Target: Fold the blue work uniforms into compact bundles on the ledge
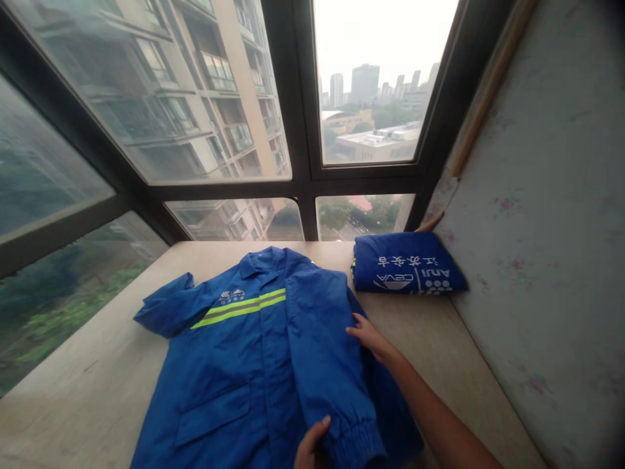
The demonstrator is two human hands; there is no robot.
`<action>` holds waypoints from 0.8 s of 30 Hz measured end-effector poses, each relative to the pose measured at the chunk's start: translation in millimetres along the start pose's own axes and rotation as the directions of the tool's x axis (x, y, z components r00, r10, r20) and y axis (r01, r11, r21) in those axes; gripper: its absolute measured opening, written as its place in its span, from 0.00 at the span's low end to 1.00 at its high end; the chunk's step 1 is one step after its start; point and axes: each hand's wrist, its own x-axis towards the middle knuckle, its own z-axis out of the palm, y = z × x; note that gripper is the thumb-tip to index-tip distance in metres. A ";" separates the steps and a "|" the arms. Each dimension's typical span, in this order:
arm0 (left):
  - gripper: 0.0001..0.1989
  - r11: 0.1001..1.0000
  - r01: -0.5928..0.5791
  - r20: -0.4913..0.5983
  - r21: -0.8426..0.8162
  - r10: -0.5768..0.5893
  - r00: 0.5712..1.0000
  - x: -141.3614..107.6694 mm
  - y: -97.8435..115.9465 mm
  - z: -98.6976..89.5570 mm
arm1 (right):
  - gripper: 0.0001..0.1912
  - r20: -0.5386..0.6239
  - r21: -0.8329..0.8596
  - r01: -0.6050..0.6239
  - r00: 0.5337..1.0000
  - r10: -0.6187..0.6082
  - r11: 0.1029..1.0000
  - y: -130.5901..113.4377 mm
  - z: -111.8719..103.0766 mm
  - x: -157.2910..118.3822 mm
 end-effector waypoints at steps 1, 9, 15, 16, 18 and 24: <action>0.19 0.999 0.025 0.027 -0.024 -0.024 0.999 -2.5 -1.0 5.3 | 0.29 -0.007 -0.022 0.074 0.997 -0.074 0.997 -8.2 3.3 1.1; 0.27 0.999 0.032 0.071 -0.010 -0.031 0.997 14.5 -51.8 16.1 | 0.28 -0.133 -0.332 0.309 0.920 -0.369 0.891 -21.5 -12.7 7.1; 0.28 0.997 0.076 0.129 -0.023 -0.073 0.989 28.0 -66.5 12.8 | 0.27 -0.214 -0.508 0.191 0.917 -0.337 0.840 30.2 -42.7 -27.8; 0.27 0.997 0.071 0.129 -0.016 -0.068 0.989 27.8 -65.5 11.2 | 0.28 -0.212 -0.544 0.185 0.913 -0.348 0.819 36.5 -44.2 -33.6; 0.27 0.999 0.044 0.124 0.010 -0.045 0.991 27.2 -63.9 9.0 | 0.30 -0.207 -0.597 0.185 0.904 -0.374 0.780 46.6 -44.4 -45.1; 0.29 0.987 -0.071 0.141 0.141 0.051 0.989 35.0 -69.9 11.2 | 0.33 -0.165 -0.748 0.184 0.879 -0.448 0.637 73.0 -37.7 -80.1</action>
